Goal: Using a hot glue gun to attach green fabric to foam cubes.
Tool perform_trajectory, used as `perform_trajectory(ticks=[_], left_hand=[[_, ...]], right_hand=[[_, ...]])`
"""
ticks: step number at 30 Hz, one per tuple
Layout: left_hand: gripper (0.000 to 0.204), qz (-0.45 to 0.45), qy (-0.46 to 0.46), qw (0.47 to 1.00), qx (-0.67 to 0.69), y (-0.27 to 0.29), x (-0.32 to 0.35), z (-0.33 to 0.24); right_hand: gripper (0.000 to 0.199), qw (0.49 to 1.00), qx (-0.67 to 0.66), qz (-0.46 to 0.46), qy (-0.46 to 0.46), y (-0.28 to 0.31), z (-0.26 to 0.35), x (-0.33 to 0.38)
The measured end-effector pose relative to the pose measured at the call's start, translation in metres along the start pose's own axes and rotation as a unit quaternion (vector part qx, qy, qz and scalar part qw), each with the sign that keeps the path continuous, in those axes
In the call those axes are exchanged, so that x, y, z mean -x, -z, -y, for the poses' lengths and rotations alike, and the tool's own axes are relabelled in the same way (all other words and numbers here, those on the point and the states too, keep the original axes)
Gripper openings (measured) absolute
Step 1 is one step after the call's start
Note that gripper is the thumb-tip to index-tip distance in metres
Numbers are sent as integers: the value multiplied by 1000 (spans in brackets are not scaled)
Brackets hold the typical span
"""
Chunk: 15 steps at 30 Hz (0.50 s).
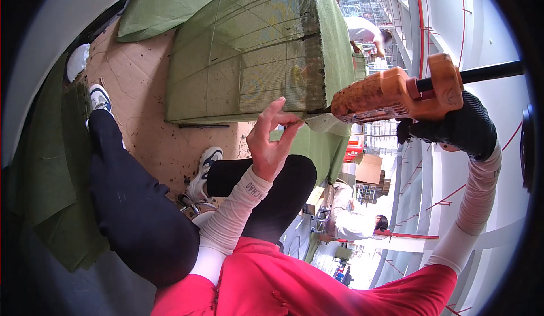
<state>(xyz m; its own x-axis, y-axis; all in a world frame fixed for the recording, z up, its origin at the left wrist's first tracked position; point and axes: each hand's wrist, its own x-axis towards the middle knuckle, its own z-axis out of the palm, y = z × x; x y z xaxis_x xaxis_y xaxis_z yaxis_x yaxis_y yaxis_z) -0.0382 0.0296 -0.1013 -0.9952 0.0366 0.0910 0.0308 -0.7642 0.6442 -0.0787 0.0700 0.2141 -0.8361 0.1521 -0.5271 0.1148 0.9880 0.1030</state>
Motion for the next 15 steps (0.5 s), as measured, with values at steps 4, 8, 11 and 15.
perform_trajectory(ticks=[4,8,11,15], left_hand=[[57,-2,-4,1000,1,0,0,-1],[56,0,7,1000,10,0,0,-2],[56,0,3,1000,4,1,0,-3],[56,-1,0,1000,9,2,0,-3]], right_hand=[[48,1000,-6,-3,-6,-1,-1,1],[48,1000,-14,-4,-9,-2,-1,1],[48,1000,-23,-5,-14,-2,-2,2],[48,999,-43,-8,-26,-4,-3,5]])
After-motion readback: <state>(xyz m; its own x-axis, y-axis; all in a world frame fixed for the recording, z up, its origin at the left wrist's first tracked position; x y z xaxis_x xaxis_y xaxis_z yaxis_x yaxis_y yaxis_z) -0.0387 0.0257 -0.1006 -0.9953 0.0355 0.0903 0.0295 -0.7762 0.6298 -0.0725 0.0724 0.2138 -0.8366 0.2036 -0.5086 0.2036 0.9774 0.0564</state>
